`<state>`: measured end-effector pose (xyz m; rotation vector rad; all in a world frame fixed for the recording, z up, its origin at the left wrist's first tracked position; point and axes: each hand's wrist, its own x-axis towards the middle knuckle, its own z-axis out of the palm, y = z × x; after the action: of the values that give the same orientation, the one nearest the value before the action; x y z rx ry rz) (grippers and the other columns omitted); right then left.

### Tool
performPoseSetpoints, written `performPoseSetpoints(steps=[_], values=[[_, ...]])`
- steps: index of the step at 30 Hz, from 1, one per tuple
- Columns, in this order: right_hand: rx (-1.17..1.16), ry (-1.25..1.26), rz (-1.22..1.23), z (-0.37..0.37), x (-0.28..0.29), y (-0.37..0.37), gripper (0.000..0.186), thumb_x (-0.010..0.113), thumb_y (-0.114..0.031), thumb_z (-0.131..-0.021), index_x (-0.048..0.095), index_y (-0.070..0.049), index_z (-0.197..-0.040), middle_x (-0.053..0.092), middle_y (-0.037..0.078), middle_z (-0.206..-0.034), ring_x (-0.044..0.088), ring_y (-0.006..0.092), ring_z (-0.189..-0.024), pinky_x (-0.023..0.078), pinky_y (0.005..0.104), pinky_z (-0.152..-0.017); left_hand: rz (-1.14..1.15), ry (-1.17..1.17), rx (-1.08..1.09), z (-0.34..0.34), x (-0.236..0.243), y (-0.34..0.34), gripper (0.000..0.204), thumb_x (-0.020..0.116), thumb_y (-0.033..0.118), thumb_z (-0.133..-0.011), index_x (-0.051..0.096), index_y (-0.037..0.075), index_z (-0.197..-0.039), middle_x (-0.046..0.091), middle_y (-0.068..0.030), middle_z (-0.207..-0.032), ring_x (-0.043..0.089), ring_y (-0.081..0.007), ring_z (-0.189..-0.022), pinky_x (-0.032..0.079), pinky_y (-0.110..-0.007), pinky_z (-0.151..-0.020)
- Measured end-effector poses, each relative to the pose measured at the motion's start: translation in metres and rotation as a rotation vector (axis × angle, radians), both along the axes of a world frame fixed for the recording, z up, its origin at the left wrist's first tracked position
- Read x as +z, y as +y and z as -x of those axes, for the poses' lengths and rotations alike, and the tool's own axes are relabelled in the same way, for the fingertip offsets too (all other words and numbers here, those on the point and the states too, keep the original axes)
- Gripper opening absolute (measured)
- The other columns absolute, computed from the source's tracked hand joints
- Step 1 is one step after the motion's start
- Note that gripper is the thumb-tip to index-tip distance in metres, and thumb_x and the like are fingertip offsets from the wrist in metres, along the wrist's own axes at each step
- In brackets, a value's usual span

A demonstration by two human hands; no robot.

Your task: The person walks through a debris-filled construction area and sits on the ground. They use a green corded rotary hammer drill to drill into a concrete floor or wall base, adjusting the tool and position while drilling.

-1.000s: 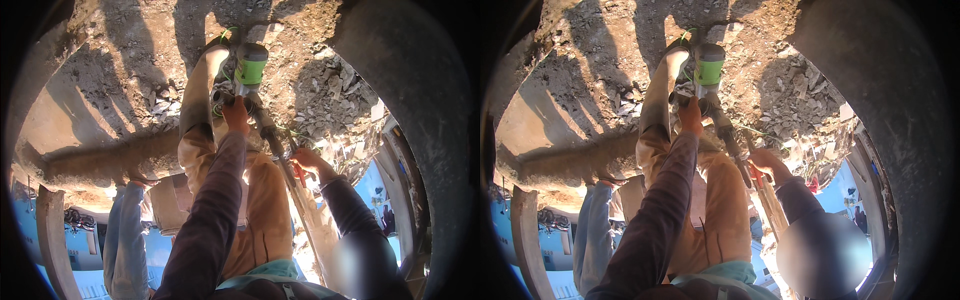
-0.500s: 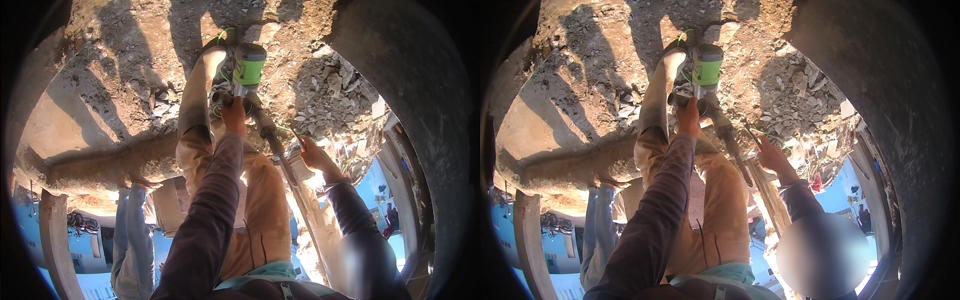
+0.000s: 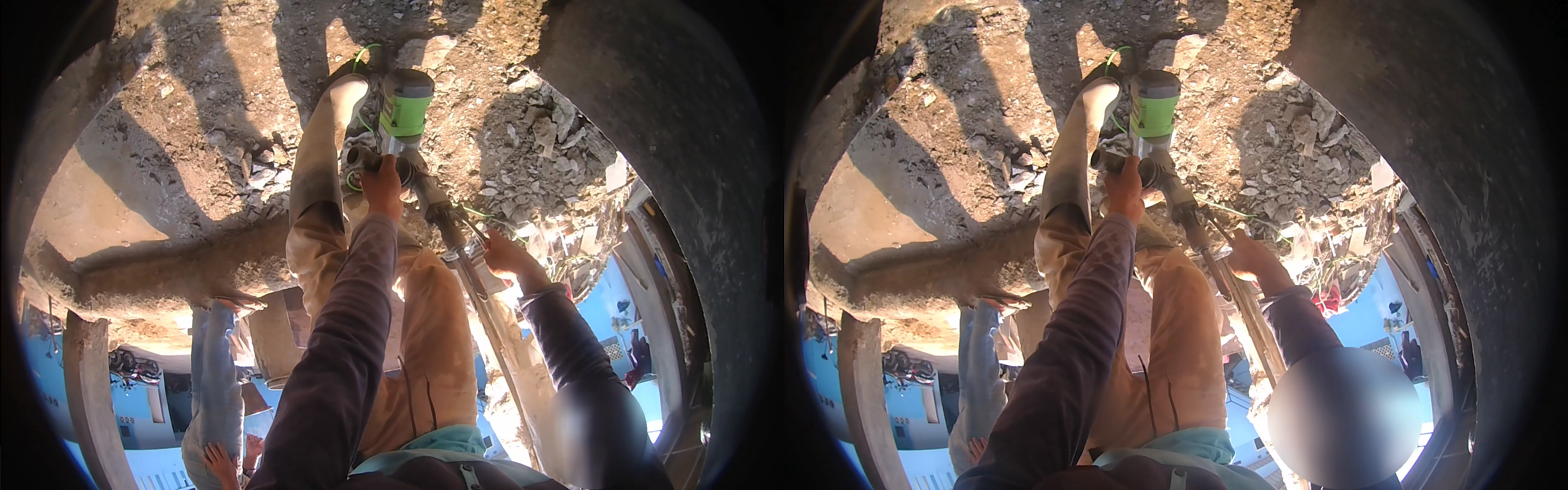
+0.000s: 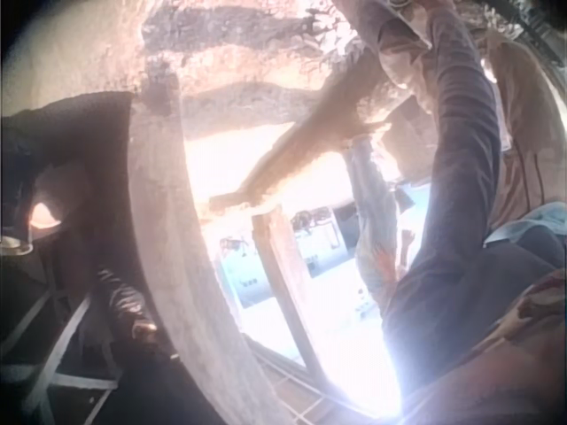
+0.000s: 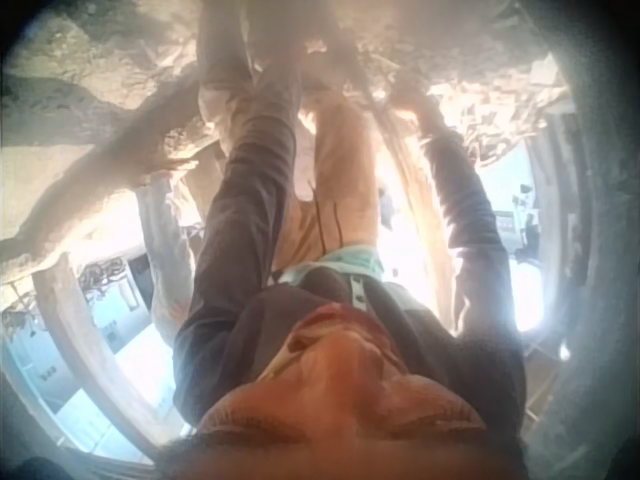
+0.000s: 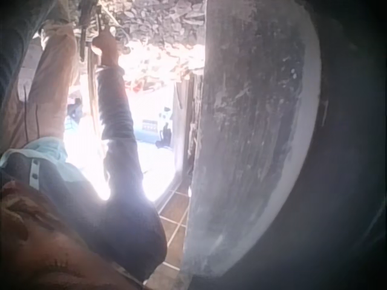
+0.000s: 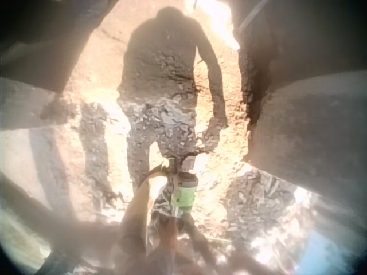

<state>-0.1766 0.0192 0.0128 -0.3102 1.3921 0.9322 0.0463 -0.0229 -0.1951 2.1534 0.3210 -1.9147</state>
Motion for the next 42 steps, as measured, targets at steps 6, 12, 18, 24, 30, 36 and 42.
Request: performPoseSetpoints(steps=[6, 12, 18, 24, 30, 36, 42], values=[[0.025, 0.02, -0.017, -0.007, 0.007, -0.022, 0.047, 0.056, -0.016, -0.094, 0.049, -0.001, -0.138, 0.07, 0.036, -0.118, 0.067, 0.0545, -0.115, 0.051, 0.0592, -0.093, -0.049, -0.019, 0.005, 0.003, 0.012, -0.014, 0.033, 0.073, 0.021, -0.094, 0.067, 0.003, -0.12, 0.071, -0.006, -0.106, 0.07, -0.0197, -0.084, 0.068, -0.049, -0.07], [0.084, 0.054, -0.07, -0.014, 0.004, -0.039, 0.034, 0.054, -0.006, -0.093, 0.051, -0.003, -0.127, 0.07, 0.028, -0.104, 0.071, 0.0451, -0.094, 0.053, 0.053, -0.073, -0.055, -0.021, -0.014, 0.004, 0.012, -0.015, 0.034, 0.073, 0.022, -0.093, 0.067, 0.004, -0.122, 0.07, -0.0062, -0.109, 0.07, -0.0201, -0.088, 0.066, -0.047, -0.07], [0.153, -0.016, 0.014, -0.005, -0.004, -0.02, 0.031, 0.052, -0.003, -0.093, 0.055, -0.004, -0.124, 0.071, 0.024, -0.102, 0.071, 0.0416, -0.1, 0.053, 0.0505, -0.079, 0.02, -0.027, -0.002, 0.004, 0.003, -0.005, 0.031, 0.073, 0.022, -0.093, 0.068, 0.005, -0.119, 0.071, -0.0041, -0.106, 0.07, -0.0178, -0.089, 0.064, -0.044, -0.068], [0.117, -0.033, -0.056, -0.003, -0.011, -0.024, 0.044, 0.058, -0.011, -0.094, 0.052, 0.0, -0.135, 0.071, 0.03, -0.121, 0.068, 0.0462, -0.117, 0.053, 0.0536, -0.095, -0.033, -0.023, -0.028, 0.005, 0.009, -0.011, 0.026, 0.072, 0.021, -0.094, 0.068, 0.008, -0.115, 0.071, -0.0031, -0.103, 0.07, -0.0164, -0.085, 0.063, -0.041, -0.067], [0.134, -0.008, -0.049, -0.006, -0.011, -0.032, 0.044, 0.062, -0.006, -0.088, 0.054, -0.003, -0.131, 0.071, 0.026, -0.112, 0.07, 0.0416, -0.108, 0.052, 0.0501, -0.087, 0.007, -0.036, -0.033, 0.005, -0.001, 0.001, 0.024, 0.072, 0.021, -0.094, 0.067, 0.009, -0.114, 0.071, -0.0023, -0.103, 0.071, -0.0161, -0.085, 0.063, -0.04, -0.067], [0.139, -0.054, -0.075, -0.006, -0.015, -0.035, 0.042, 0.065, -0.005, -0.084, 0.058, -0.006, -0.125, 0.073, 0.022, -0.106, 0.072, 0.039, -0.102, 0.053, 0.0479, -0.081, -0.034, -0.031, -0.055, 0.006, -0.002, 0.002, 0.024, 0.072, 0.022, -0.094, 0.067, 0.011, -0.114, 0.072, -0.0018, -0.104, 0.071, -0.0156, -0.085, 0.063, -0.041, -0.067], [0.127, -0.085, -0.088, -0.015, -0.01, -0.055, 0.049, 0.068, -0.01, -0.084, 0.055, 0.002, -0.129, 0.074, 0.03, -0.112, 0.073, 0.0439, -0.11, 0.055, 0.0506, -0.09, -0.03, -0.063, -0.074, 0.007, -0.001, 0.001, 0.026, 0.073, 0.023, -0.094, 0.067, 0.011, -0.115, 0.072, -0.0017, -0.104, 0.071, -0.0161, -0.085, 0.064, -0.042, -0.069]])
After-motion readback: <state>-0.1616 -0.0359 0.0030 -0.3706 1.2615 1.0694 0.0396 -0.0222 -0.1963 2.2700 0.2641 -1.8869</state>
